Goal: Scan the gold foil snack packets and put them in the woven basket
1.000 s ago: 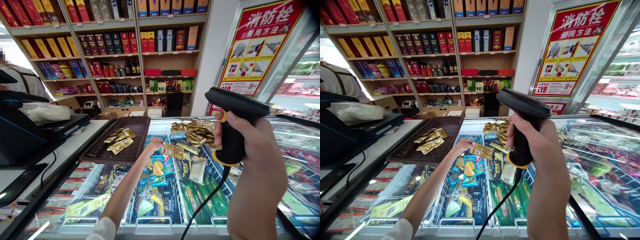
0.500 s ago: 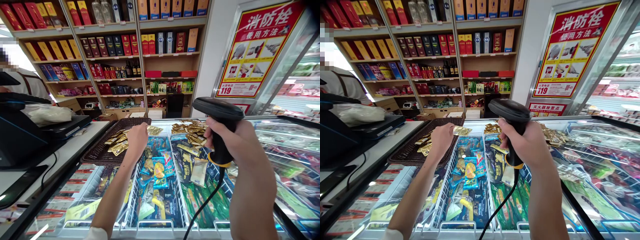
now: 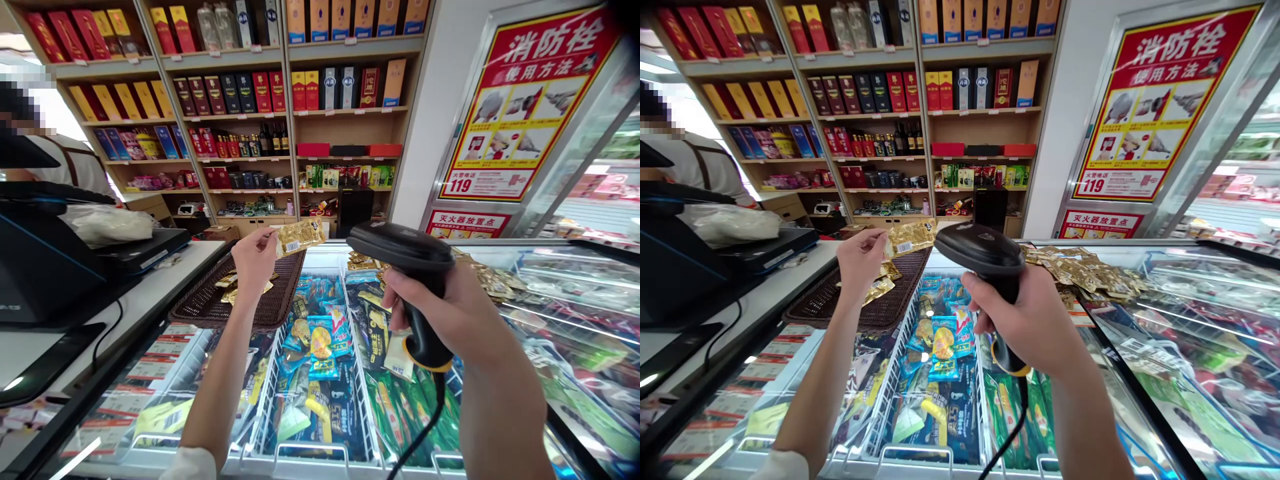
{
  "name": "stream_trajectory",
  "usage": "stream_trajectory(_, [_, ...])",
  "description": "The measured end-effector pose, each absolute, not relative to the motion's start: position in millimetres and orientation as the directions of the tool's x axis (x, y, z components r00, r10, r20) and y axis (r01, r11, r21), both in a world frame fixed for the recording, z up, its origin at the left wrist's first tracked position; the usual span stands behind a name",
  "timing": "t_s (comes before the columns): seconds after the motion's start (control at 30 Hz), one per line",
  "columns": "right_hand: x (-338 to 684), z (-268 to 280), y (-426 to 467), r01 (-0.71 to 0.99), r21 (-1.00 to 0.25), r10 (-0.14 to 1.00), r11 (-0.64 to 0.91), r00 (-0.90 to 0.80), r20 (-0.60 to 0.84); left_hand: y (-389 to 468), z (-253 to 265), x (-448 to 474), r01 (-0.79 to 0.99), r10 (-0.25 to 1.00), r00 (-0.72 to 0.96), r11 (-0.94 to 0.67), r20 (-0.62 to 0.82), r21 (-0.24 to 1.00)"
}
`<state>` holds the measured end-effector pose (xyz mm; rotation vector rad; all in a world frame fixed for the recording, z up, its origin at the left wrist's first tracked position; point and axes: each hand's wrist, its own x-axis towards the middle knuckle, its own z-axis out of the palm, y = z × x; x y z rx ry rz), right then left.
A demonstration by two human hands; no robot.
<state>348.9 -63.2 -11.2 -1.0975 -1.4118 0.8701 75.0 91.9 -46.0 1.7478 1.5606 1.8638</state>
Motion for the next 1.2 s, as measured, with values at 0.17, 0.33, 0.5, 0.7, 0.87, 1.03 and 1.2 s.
stream_trajectory(0.17, [349.8, -9.0, -68.3, 0.183, -0.955, 0.972, 0.235, -0.022, 0.235, 91.4, -43.0, 71.5, 0.553, 0.698, -0.338, -0.395, 0.632, 0.733])
stream_trajectory(0.33, [354.8, -10.3, -66.5, 0.182, -0.955, 0.972, 0.234, -0.032, 0.232, 89.5, -39.9, 70.8, 0.516, 0.686, -0.376, -0.403, 0.623, 0.756])
stream_trajectory(0.5, [357.5, -15.7, -64.3, 0.233, -0.942, 0.970, 0.241, -0.080, 0.228, 88.4, -37.7, 71.5, 0.512, 0.686, -0.390, -0.393, 0.615, 0.763])
stream_trajectory(0.7, [357.6, -16.2, -63.7, 0.265, -0.933, 0.969, 0.244, -0.092, 0.227, 89.1, -38.3, 72.0, 0.527, 0.683, -0.375, -0.399, 0.627, 0.750])
stream_trajectory(0.87, [356.5, -10.7, -65.5, 0.245, -0.943, 0.975, 0.224, -0.046, 0.219, 99.9, -38.9, 50.5, 0.580, 0.739, -0.353, -0.309, 0.574, 0.754])
stream_trajectory(1.03, [357.3, -7.8, -66.2, 0.207, -0.951, 0.973, 0.228, -0.027, 0.228, 127.8, -62.4, -6.9, 0.760, 0.793, -0.498, 0.204, 0.351, 0.616])
stream_trajectory(1.2, [355.9, -10.5, -63.2, 0.229, -0.940, 0.962, 0.253, 0.041, 0.269, 133.4, -89.3, -47.9, 0.737, 0.755, -0.634, 0.526, 0.166, 0.425])
